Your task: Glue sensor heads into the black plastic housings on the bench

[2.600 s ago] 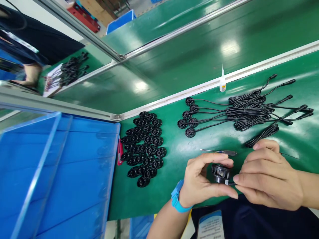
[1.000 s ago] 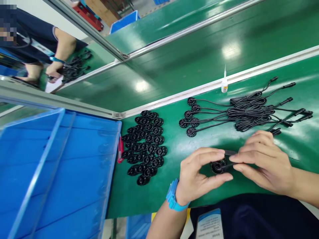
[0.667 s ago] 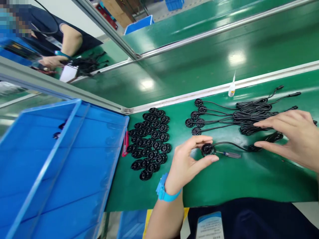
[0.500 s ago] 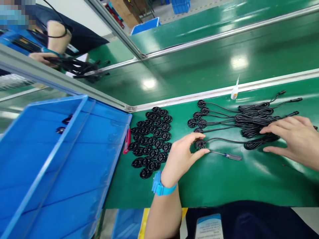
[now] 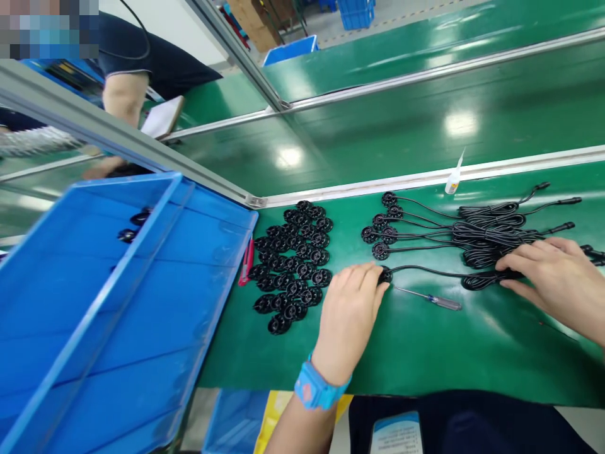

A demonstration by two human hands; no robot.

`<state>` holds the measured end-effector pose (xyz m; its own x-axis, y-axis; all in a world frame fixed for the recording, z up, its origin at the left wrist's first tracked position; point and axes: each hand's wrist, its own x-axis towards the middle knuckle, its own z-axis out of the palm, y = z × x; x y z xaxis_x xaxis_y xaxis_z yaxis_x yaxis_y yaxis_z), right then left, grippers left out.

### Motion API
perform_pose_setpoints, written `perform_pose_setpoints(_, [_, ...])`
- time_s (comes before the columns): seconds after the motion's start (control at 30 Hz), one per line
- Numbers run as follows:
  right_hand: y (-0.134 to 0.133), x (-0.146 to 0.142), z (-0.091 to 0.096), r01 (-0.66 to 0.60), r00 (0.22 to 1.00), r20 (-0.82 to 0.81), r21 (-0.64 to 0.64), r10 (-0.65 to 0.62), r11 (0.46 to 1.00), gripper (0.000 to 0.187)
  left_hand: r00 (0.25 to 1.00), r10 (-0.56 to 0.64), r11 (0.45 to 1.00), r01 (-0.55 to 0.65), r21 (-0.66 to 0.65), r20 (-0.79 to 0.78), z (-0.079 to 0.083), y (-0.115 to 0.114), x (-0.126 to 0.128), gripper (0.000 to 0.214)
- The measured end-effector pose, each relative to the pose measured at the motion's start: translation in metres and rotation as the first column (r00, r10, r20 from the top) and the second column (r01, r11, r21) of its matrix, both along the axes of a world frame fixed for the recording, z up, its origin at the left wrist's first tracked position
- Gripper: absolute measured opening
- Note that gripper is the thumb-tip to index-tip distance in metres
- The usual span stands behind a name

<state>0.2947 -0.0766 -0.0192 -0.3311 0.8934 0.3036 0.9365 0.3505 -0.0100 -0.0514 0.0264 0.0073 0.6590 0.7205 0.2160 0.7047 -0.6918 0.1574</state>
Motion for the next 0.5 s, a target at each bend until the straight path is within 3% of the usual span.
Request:
perform_pose_setpoints(0.1, [0.0,-0.001,0.001,-0.01,0.999,-0.032,0.004,0.01,1.0,0.021,0.999,-0.047,0.989,0.046,0.138,-0.001,-0.012,-0.018,-0.002,0.033])
perform_pose_setpoints(0.3, [-0.001,-0.001,-0.001,0.074,0.997,0.022,-0.131,-0.072,0.989,0.029,0.998,-0.04,0.989,0.046,0.142,-0.045,-0.028,-0.022,-0.002,0.034])
perform_pose_setpoints(0.5, [0.001,-0.007,-0.006,0.166,0.983,-0.029,-0.269,-0.18,0.949,0.006,0.998,-0.015,0.984,0.024,0.175,-0.053,-0.035,-0.017,-0.003,0.031])
